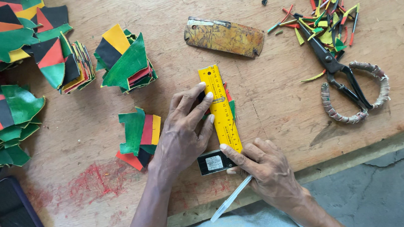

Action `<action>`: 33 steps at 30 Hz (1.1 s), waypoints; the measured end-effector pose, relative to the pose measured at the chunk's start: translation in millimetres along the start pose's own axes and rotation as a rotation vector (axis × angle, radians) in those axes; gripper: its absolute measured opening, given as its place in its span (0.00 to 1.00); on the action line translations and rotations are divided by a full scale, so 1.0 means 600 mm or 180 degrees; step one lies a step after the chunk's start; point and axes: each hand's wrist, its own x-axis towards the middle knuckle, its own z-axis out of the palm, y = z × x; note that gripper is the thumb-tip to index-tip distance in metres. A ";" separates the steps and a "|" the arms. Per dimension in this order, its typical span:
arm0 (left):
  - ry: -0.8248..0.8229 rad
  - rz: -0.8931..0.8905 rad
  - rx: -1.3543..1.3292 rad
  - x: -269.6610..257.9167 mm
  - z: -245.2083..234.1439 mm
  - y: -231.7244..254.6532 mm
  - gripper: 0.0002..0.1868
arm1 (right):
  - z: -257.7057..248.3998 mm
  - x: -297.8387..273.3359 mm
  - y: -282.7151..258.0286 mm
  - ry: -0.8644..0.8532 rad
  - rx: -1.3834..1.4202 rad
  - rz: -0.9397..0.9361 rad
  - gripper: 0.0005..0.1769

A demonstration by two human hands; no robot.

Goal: The person measures and marks small, multicolored triangular pieces of material using a yellow ruler and a white pen. They then use large scissors to cut the marked pieces on a wooden workbench.

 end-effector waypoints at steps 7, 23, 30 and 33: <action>0.0013 -0.0011 0.0069 0.002 -0.002 0.004 0.21 | 0.000 -0.001 0.000 0.0036 0.0026 0.0017 0.32; 0.0083 0.0008 0.0208 0.005 0.005 0.002 0.19 | 0.007 0.003 -0.007 -0.0014 -0.0106 0.0140 0.29; 0.0093 -0.0008 0.0211 0.006 0.005 0.005 0.18 | 0.008 0.002 -0.005 0.0017 -0.0154 0.0175 0.29; 0.0084 -0.0026 0.0157 0.005 0.005 0.004 0.18 | 0.008 0.002 -0.005 0.0032 -0.0150 0.0141 0.29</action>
